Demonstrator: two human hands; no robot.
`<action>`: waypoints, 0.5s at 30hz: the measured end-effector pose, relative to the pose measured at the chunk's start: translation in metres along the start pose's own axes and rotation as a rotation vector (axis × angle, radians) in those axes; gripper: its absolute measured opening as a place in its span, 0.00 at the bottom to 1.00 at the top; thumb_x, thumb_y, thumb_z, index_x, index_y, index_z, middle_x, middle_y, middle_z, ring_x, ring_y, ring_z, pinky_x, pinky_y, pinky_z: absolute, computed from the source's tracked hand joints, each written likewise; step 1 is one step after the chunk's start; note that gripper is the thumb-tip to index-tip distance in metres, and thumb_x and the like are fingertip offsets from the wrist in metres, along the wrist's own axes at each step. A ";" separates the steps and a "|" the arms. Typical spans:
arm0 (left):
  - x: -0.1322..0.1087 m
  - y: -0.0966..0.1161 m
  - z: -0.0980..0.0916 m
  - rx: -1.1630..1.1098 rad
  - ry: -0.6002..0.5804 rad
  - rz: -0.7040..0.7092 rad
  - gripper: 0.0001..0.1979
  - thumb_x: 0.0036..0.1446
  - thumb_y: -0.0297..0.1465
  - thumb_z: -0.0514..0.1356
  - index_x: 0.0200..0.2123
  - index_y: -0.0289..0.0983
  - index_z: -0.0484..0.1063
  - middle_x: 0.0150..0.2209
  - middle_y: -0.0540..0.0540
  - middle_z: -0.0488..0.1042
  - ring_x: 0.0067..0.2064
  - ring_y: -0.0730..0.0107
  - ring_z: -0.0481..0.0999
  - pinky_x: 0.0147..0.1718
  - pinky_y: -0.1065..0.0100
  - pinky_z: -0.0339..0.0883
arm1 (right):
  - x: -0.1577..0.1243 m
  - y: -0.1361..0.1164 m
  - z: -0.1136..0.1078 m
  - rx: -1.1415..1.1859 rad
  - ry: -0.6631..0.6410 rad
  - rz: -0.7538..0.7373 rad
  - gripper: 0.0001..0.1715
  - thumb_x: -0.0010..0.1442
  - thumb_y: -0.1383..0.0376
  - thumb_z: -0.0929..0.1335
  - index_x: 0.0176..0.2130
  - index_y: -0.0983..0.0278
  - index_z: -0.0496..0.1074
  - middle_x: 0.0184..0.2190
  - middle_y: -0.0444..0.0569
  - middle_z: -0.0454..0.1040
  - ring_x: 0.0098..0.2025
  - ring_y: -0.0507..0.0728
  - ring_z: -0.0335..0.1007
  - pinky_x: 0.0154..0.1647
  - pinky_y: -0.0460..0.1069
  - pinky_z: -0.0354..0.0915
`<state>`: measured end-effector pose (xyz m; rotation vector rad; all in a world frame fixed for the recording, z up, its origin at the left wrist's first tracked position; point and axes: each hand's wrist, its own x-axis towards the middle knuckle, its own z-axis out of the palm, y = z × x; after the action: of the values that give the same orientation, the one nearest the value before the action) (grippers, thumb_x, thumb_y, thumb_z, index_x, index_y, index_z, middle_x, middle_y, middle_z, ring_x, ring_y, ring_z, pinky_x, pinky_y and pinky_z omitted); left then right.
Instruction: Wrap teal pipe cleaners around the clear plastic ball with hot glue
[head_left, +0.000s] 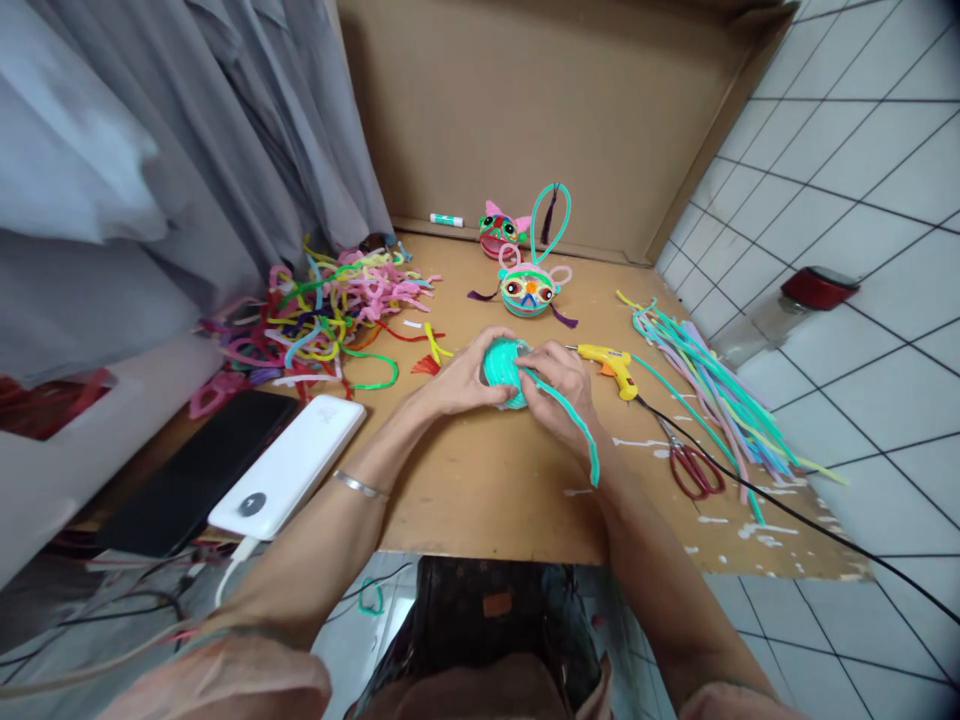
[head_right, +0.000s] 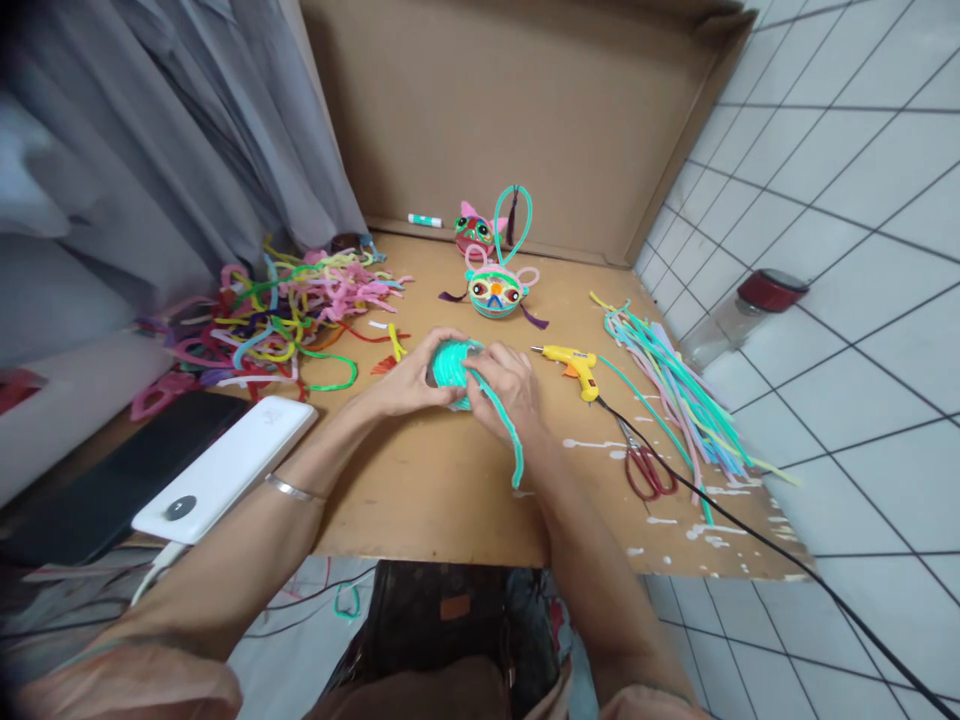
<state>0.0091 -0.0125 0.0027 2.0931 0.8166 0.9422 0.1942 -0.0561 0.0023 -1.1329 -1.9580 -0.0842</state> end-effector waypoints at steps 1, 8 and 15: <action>0.000 0.000 0.000 -0.006 -0.003 0.008 0.33 0.44 0.35 0.64 0.55 0.39 0.62 0.54 0.42 0.70 0.53 0.55 0.73 0.54 0.55 0.68 | 0.000 0.000 0.000 -0.002 -0.003 0.005 0.11 0.61 0.65 0.65 0.39 0.60 0.78 0.36 0.50 0.75 0.40 0.59 0.72 0.44 0.55 0.65; 0.001 -0.002 0.000 -0.030 -0.009 0.038 0.28 0.45 0.35 0.65 0.51 0.40 0.65 0.55 0.42 0.70 0.56 0.53 0.71 0.56 0.52 0.66 | 0.001 0.000 -0.001 0.015 0.004 0.019 0.12 0.61 0.65 0.65 0.38 0.59 0.79 0.35 0.49 0.75 0.40 0.58 0.72 0.43 0.54 0.65; 0.002 -0.003 0.000 -0.029 -0.011 0.049 0.28 0.45 0.35 0.65 0.51 0.41 0.65 0.54 0.43 0.69 0.56 0.54 0.70 0.56 0.52 0.66 | 0.002 0.001 -0.002 0.005 -0.036 0.015 0.12 0.60 0.66 0.65 0.39 0.59 0.79 0.35 0.49 0.75 0.38 0.58 0.72 0.41 0.55 0.65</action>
<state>0.0097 -0.0094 0.0008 2.0996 0.7452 0.9622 0.1960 -0.0547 0.0048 -1.1529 -1.9806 -0.0513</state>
